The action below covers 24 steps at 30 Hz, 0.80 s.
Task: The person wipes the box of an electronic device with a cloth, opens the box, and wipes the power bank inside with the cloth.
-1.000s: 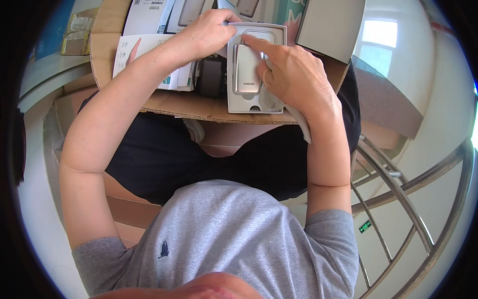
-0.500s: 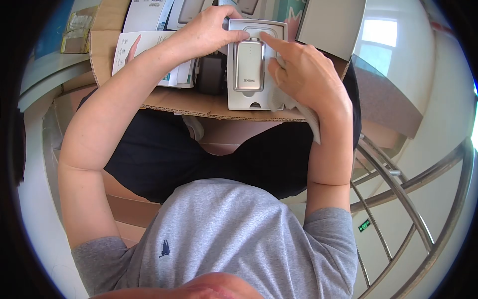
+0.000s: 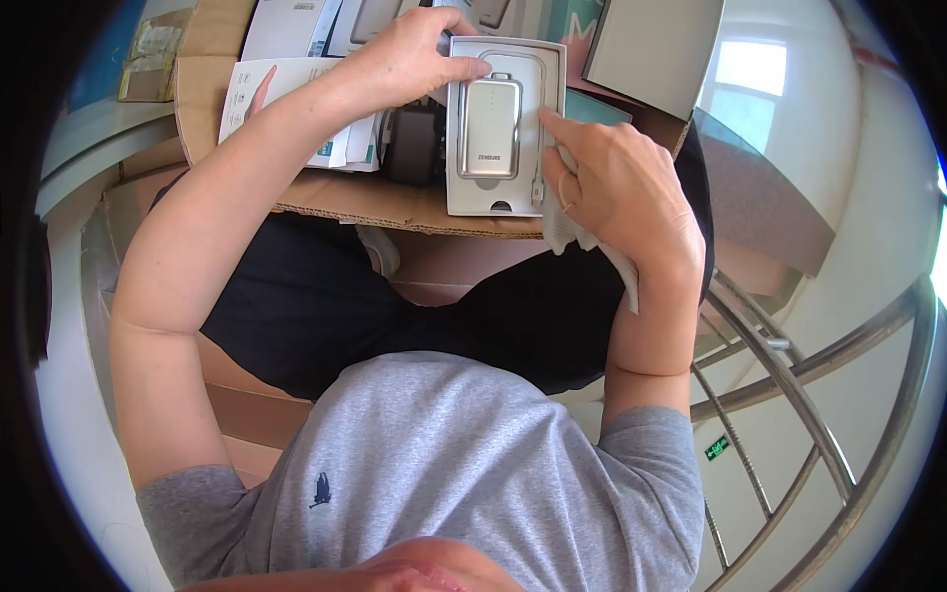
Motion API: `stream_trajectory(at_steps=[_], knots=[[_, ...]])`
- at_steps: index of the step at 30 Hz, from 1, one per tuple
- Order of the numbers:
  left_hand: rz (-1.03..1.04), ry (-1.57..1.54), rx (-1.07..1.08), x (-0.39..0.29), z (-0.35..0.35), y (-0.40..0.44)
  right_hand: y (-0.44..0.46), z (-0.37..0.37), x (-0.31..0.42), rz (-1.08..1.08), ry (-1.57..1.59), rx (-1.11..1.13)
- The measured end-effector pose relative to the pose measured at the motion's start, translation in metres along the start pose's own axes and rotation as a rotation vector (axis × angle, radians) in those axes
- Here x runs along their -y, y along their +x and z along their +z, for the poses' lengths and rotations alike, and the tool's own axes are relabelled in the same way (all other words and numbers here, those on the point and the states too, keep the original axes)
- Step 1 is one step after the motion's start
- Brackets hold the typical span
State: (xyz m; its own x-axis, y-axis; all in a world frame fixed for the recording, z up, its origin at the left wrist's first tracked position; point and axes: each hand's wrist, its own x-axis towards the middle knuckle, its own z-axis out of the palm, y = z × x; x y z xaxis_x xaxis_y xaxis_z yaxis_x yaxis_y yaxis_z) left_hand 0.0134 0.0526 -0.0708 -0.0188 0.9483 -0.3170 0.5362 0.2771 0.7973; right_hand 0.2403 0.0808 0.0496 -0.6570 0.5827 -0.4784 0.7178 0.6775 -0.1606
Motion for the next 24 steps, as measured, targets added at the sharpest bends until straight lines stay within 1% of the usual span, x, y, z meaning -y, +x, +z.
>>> stream_trajectory(at_steps=[1, 5, 6, 10, 11, 15, 20, 24], knots=[[-0.002, 0.000, 0.003, 0.000, 0.000, 0.000, 0.000, 0.002, 0.000, 0.001, 0.002, 0.002], [0.006, 0.014, 0.010, -0.002, -0.001, 0.001, 0.002, 0.013, -0.004, -0.035, 0.077, -0.152], [0.006, 0.012, 0.007, -0.001, -0.001, 0.001, 0.001, 0.011, -0.004, -0.038, 0.074, -0.151], [0.085, 0.021, -0.034, 0.003, 0.002, 0.000, -0.014, 0.001, 0.004, -0.066, 0.011, 0.020], [0.082, 0.021, -0.034, 0.000, -0.001, -0.001, -0.016, 0.000, 0.005, -0.068, 0.012, 0.021], [-0.001, -0.024, 0.131, -0.018, -0.017, -0.001, -0.020, 0.002, 0.007, -0.088, -0.002, 0.053], [0.036, -0.010, 0.105, -0.015, -0.014, 0.001, -0.024, 0.004, 0.004, -0.110, -0.002, 0.010], [0.001, -0.036, 0.113, -0.019, -0.016, -0.002, -0.029, 0.009, -0.007, -0.165, 0.078, -0.009]])
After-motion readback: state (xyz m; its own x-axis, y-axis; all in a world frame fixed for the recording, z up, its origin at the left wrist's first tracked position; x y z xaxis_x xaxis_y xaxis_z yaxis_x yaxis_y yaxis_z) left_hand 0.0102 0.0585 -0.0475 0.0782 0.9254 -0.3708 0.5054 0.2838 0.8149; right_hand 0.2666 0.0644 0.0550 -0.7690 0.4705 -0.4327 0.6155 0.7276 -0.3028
